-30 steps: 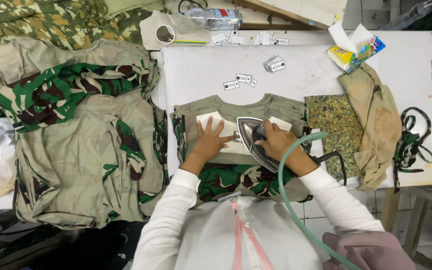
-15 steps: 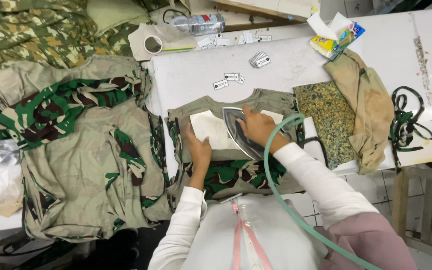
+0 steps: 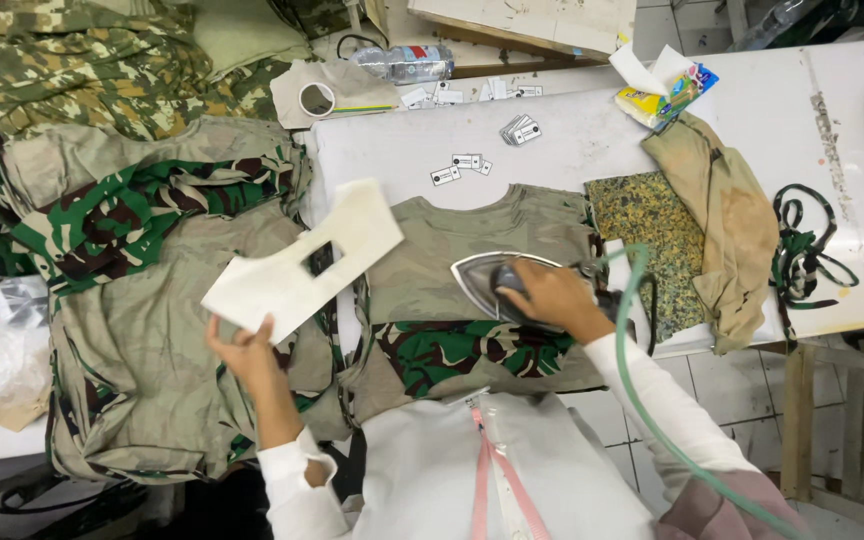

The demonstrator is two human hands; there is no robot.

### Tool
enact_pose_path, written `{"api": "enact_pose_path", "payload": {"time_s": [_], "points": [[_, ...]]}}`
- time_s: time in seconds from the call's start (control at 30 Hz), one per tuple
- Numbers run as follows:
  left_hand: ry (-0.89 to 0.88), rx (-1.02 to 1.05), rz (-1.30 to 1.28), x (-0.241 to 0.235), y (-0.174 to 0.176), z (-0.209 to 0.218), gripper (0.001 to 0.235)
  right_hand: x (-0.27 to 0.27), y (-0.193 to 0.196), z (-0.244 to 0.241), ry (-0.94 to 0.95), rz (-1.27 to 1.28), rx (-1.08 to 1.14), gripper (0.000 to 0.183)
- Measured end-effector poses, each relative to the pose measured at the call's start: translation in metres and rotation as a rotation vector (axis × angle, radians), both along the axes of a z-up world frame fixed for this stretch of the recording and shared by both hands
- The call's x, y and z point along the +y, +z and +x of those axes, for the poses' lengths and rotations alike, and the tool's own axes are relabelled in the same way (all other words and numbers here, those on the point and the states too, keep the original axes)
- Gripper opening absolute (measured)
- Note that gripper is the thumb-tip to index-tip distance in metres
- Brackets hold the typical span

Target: The person irons a camouflage t-shirt on a white table using a steam iron and a white template. They repeatedly place the template on the shirt, iron over it, and remove it. The person also handles small tags and stacks the finished shirts.

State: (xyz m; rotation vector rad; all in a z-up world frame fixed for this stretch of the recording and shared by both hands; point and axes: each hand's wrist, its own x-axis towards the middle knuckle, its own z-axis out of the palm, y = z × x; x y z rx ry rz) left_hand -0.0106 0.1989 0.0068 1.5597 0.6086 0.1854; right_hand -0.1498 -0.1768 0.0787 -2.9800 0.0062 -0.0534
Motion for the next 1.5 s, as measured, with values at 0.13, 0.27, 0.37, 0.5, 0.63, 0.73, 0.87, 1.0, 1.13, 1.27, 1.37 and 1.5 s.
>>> {"api": "enact_pose_path", "payload": {"time_s": [0.13, 0.27, 0.37, 0.5, 0.63, 0.73, 0.87, 1.0, 1.13, 1.27, 1.37, 1.5], "points": [[0.064, 0.297, 0.389, 0.039, -0.031, -0.033, 0.083, 0.02, -0.003, 0.046, 0.02, -0.052, 0.071, 0.04], [-0.208, -0.208, 0.806, -0.033, -0.002, -0.071, 0.05, 0.011, -0.012, 0.08, -0.298, -0.048, 0.097, 0.034], [-0.835, -0.663, 0.914, -0.071, -0.021, -0.105, 0.034, -0.006, -0.015, 0.078, -0.379, -0.069, 0.181, 0.035], [-1.439, -0.886, 1.031, -0.084, -0.058, -0.133, 0.044, -0.047, -0.008, 0.048, -0.5, -0.085, 0.316, 0.038], [-1.432, -0.888, 1.142, -0.069, -0.066, -0.134, 0.042, -0.13, -0.013, 0.02, -0.611, -0.15, 0.363, 0.041], [-1.39, -0.918, 1.245, -0.066, -0.066, -0.138, 0.03, -0.198, -0.034, -0.004, -0.722, -0.255, 0.291, 0.04], [-1.4, -0.838, 1.144, -0.072, -0.047, -0.132, 0.028, -0.226, -0.027, -0.048, -0.641, -0.175, 0.207, 0.057], [-1.285, -0.377, 1.052, -0.081, -0.011, -0.13, 0.013, -0.141, -0.002, -0.059, -0.36, -0.244, -0.113, 0.055], [-1.21, -0.177, 0.697, -0.094, 0.009, -0.119, 0.01, -0.051, -0.083, -0.109, 0.172, 0.071, 0.112, 0.057], [-1.009, -0.034, 0.361, -0.108, 0.05, -0.103, 0.02, -0.038, -0.087, -0.124, 0.158, 0.079, 0.013, 0.015], [-0.899, -0.046, 0.336, -0.126, 0.061, -0.07, 0.014, -0.054, -0.062, -0.101, -0.139, 0.464, -0.124, 0.007], [-0.934, -0.169, 0.449, -0.174, 0.067, 0.0, 0.014, -0.103, -0.076, -0.044, -0.54, 0.78, -0.273, 0.011]]}}
